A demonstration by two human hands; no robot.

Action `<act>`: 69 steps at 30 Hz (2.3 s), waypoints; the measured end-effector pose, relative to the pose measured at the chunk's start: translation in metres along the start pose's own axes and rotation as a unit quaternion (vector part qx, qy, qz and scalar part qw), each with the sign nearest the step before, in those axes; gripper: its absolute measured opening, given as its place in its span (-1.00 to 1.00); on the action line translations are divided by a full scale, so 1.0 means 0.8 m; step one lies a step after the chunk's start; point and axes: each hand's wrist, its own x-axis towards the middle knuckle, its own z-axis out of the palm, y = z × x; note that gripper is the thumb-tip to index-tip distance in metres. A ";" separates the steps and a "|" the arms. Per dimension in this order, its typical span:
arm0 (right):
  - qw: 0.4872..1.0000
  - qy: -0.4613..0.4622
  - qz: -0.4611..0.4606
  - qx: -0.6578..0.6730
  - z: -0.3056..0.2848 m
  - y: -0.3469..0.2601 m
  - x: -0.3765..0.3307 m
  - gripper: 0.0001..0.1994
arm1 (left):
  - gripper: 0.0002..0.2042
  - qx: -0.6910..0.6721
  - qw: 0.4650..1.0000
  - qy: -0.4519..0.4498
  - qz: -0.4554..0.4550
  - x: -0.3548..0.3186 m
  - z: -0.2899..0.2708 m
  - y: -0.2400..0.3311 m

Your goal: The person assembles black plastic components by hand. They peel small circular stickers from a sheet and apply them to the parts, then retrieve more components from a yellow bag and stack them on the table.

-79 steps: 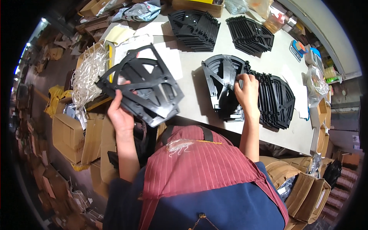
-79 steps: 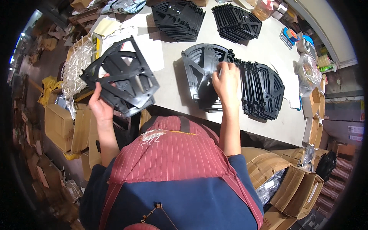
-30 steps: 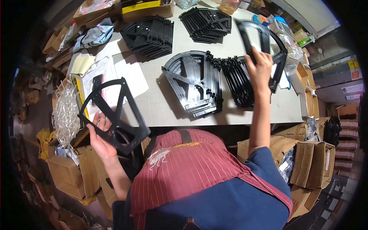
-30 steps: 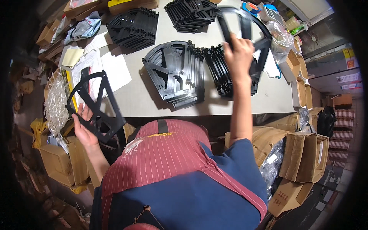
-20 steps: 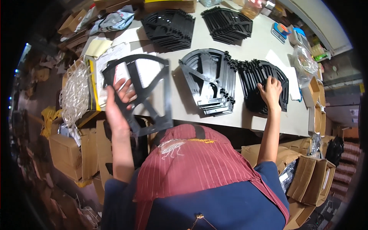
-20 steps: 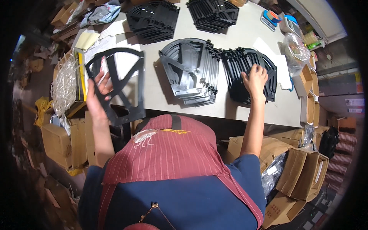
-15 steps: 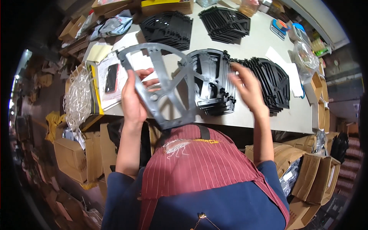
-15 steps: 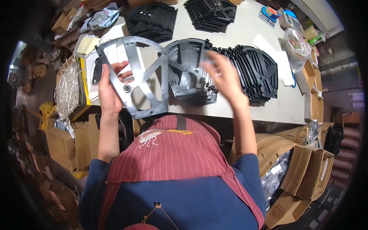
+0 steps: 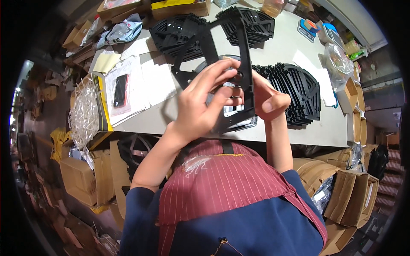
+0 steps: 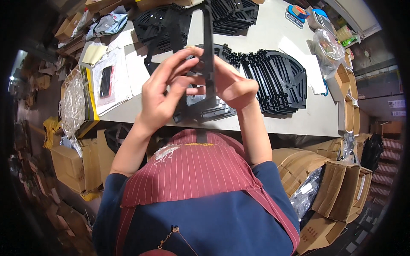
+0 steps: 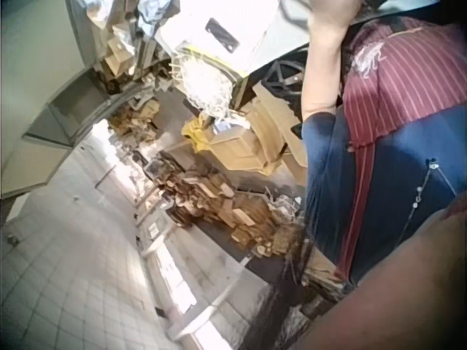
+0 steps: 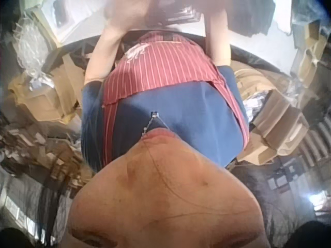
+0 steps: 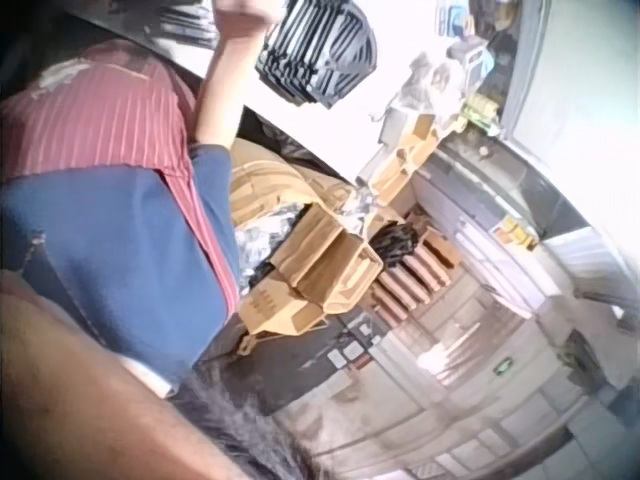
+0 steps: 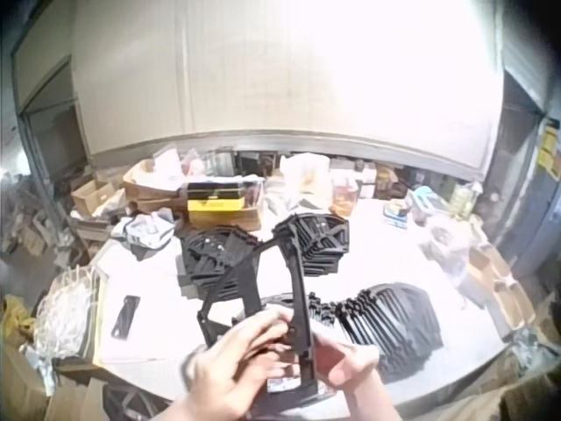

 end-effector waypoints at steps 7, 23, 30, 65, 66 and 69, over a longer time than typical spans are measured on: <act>0.895 0.392 0.084 -0.197 -0.101 0.057 -0.013 -0.68 | -0.66 -0.087 0.986 0.098 -0.105 -0.010 -0.029 -0.101; 0.513 0.336 0.187 -0.768 -0.095 0.067 -0.023 -0.58 | -0.52 0.038 0.928 0.049 -0.367 -0.090 -0.071 -0.175; 0.431 0.355 0.185 -0.809 -0.084 0.073 -0.049 -0.55 | -0.64 0.189 0.940 -0.004 -0.285 -0.101 -0.063 -0.205; 0.537 0.376 0.341 -0.674 -0.124 0.039 -0.085 -0.05 | -0.30 0.340 0.904 0.047 -0.256 -0.084 -0.127 -0.208; 0.548 0.384 0.357 -0.652 -0.122 0.040 -0.083 -0.09 | -0.30 0.427 0.876 0.024 -0.221 -0.082 -0.139 -0.207; 0.524 0.396 0.355 -0.665 -0.115 0.058 -0.067 -0.10 | -0.25 0.558 0.800 -0.011 -0.220 -0.115 -0.168 -0.220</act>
